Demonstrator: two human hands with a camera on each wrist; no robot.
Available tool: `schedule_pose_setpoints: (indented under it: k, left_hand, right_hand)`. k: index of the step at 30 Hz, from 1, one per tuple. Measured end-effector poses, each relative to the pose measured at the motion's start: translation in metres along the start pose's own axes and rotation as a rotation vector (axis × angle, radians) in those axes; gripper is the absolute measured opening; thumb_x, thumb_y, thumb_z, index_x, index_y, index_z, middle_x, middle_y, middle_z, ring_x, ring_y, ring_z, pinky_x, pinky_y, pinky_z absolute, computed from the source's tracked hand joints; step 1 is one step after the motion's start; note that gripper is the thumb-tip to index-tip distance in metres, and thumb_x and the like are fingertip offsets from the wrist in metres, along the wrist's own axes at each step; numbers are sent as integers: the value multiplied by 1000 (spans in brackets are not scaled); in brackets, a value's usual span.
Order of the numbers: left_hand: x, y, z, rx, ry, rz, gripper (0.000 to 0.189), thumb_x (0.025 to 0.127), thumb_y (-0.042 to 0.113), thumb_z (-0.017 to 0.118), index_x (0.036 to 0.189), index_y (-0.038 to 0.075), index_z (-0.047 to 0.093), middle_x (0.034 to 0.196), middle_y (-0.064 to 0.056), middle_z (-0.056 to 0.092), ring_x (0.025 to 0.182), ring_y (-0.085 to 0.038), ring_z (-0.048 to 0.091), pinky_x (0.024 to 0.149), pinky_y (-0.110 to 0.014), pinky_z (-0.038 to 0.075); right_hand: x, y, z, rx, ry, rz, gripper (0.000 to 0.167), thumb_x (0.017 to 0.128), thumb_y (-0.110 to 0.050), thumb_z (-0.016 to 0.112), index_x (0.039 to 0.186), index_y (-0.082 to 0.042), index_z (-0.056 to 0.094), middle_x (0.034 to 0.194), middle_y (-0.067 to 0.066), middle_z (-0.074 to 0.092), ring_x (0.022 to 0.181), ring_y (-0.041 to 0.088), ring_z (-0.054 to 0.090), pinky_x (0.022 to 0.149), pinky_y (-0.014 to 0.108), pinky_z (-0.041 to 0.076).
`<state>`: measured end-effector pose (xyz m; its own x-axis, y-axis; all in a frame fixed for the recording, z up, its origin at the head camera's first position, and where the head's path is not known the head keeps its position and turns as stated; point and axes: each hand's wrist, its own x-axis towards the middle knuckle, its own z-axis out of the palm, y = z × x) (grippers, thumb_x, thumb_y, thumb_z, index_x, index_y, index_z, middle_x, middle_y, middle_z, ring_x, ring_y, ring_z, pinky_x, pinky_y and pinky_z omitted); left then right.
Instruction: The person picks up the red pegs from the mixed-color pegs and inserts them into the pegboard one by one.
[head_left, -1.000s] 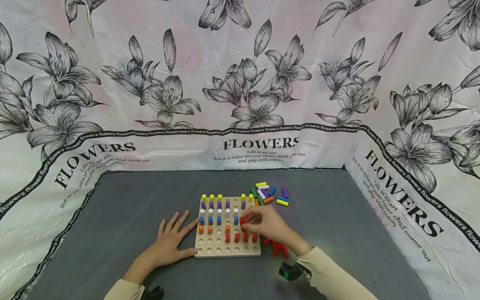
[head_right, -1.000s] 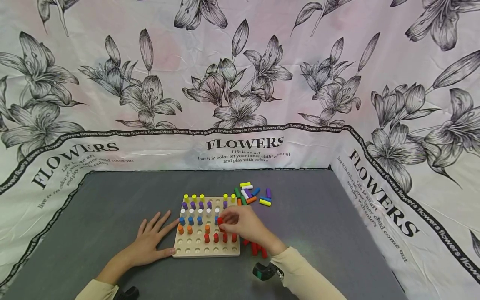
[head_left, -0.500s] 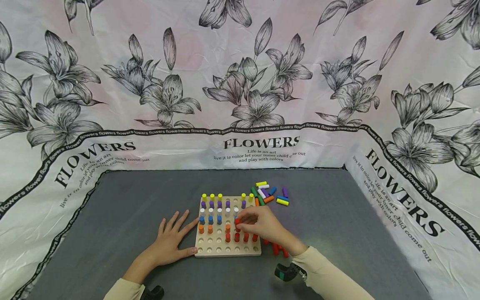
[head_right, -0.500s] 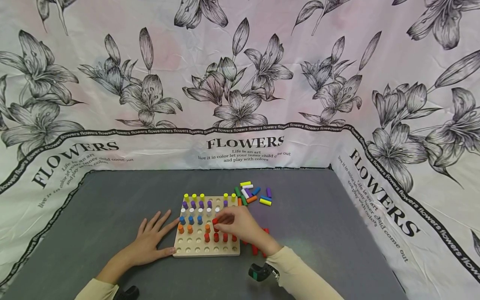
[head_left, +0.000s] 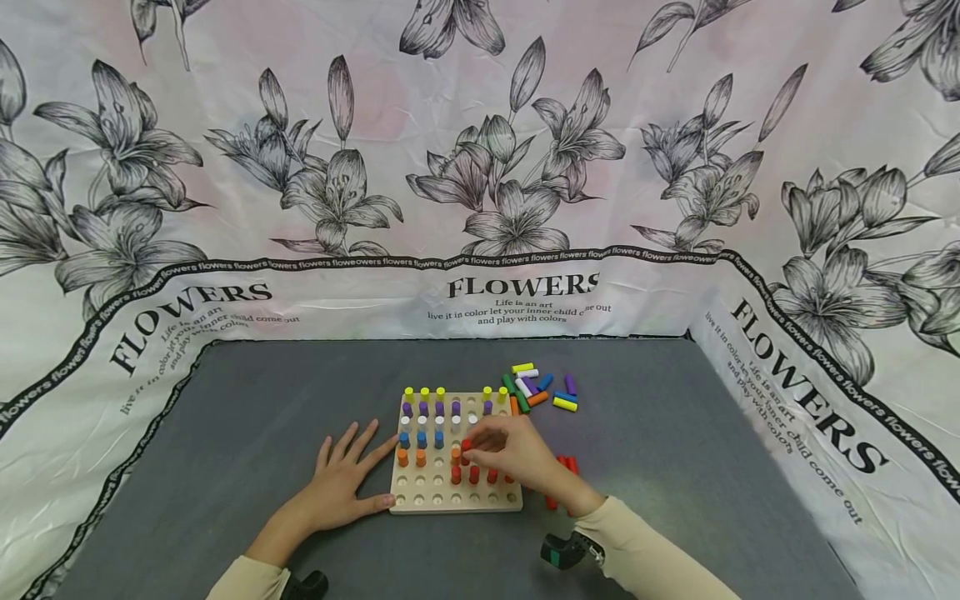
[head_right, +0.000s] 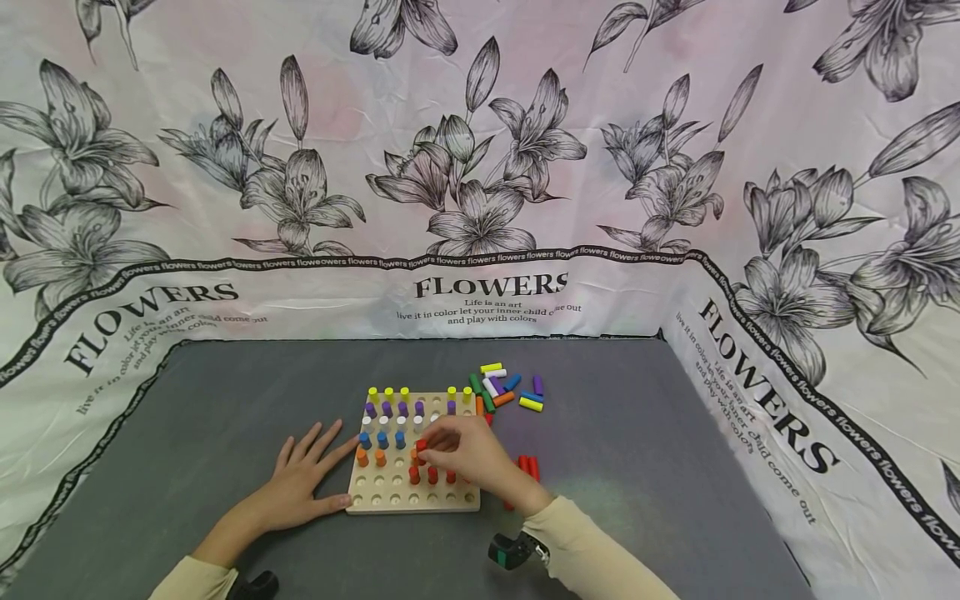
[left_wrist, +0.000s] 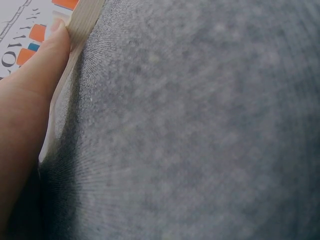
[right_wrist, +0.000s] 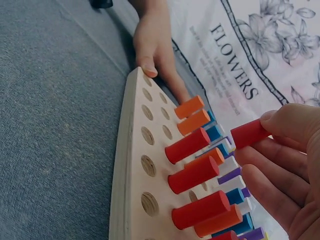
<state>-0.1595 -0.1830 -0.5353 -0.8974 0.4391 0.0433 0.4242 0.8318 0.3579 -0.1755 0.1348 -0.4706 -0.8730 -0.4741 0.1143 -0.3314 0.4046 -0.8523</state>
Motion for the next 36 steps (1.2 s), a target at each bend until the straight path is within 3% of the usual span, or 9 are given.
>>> schedule_pose_setpoints:
  k: [14, 26, 36]
  left_hand:
    - [0, 1, 0, 6, 10, 3, 86, 82, 69, 63, 155, 33, 34, 165, -15, 24, 150, -49, 19, 110, -78, 12]
    - [0, -2, 3, -19, -6, -10, 87, 82, 69, 63, 156, 35, 31, 166, -13, 21, 152, -47, 15, 111, -77, 8]
    - [1, -4, 4, -6, -4, -10, 86, 82, 70, 62, 156, 37, 30, 166, -12, 21, 152, -47, 15, 111, -77, 9]
  right_hand:
    - [2, -2, 13, 10, 12, 2, 16, 87, -20, 77, 102, -18, 72, 96, -1, 75, 83, 6, 70, 75, 20, 57]
    - [4, 2, 20, -7, -6, -64, 15, 88, -15, 76, 102, -15, 71, 97, 1, 75, 84, 3, 69, 76, 19, 57]
    - [7, 1, 28, 2, -17, -66, 12, 89, -22, 75, 99, -16, 71, 94, 1, 76, 82, 7, 70, 75, 20, 57]
